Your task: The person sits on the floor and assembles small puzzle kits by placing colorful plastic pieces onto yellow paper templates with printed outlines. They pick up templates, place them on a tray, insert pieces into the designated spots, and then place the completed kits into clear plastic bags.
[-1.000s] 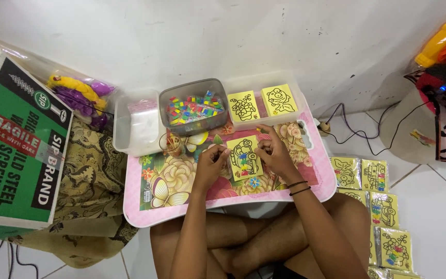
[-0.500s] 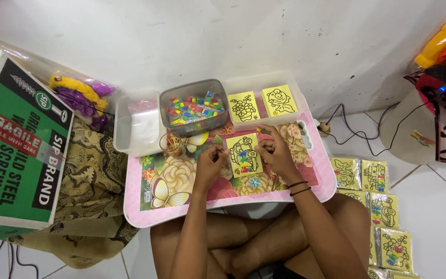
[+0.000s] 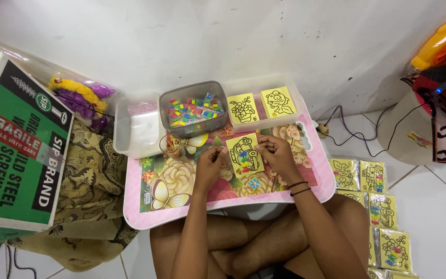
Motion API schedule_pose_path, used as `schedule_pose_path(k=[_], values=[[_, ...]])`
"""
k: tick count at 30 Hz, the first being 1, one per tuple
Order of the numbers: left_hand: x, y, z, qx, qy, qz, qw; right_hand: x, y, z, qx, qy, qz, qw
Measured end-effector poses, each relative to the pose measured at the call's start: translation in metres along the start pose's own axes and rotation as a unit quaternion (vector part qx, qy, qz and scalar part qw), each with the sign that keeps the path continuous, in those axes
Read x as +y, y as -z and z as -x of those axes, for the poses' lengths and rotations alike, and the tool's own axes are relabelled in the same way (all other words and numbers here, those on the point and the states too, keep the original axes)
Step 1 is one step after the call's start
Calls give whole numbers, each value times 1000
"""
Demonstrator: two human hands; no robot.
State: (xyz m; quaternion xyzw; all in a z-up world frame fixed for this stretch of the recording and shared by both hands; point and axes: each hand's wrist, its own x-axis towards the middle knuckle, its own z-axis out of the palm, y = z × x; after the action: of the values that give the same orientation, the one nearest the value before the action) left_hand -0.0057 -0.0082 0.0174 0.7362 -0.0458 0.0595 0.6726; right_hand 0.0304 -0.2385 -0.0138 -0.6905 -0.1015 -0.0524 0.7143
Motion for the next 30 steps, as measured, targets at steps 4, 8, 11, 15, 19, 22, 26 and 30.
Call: schedule_pose_path(k=[4,8,11,15,19,22,26,30], values=[[-10,5,-2,2,3,17,1000,-3,5,-1,29,6,-16,999],[-8,6,0,-9,3,7,1000,-7,28,5,79,7,-55,995],[-17,6,-3,-13,-7,5,1000,-25,59,18,132,-3,-47,990],[-29,5,-3,-17,-23,-2,1000,-44,129,49,269,-40,-27,962],[-24,5,1,-45,-24,-6,999,-63,200,99,367,-36,-10,929],[-31,7,0,-48,-27,-16,998,-67,246,146,429,-36,45,901],[-21,4,2,-56,-1,-81,995,-63,284,215,471,-89,71,875],[-18,2,5,-44,7,-110,993,-37,306,279,547,-110,72,827]])
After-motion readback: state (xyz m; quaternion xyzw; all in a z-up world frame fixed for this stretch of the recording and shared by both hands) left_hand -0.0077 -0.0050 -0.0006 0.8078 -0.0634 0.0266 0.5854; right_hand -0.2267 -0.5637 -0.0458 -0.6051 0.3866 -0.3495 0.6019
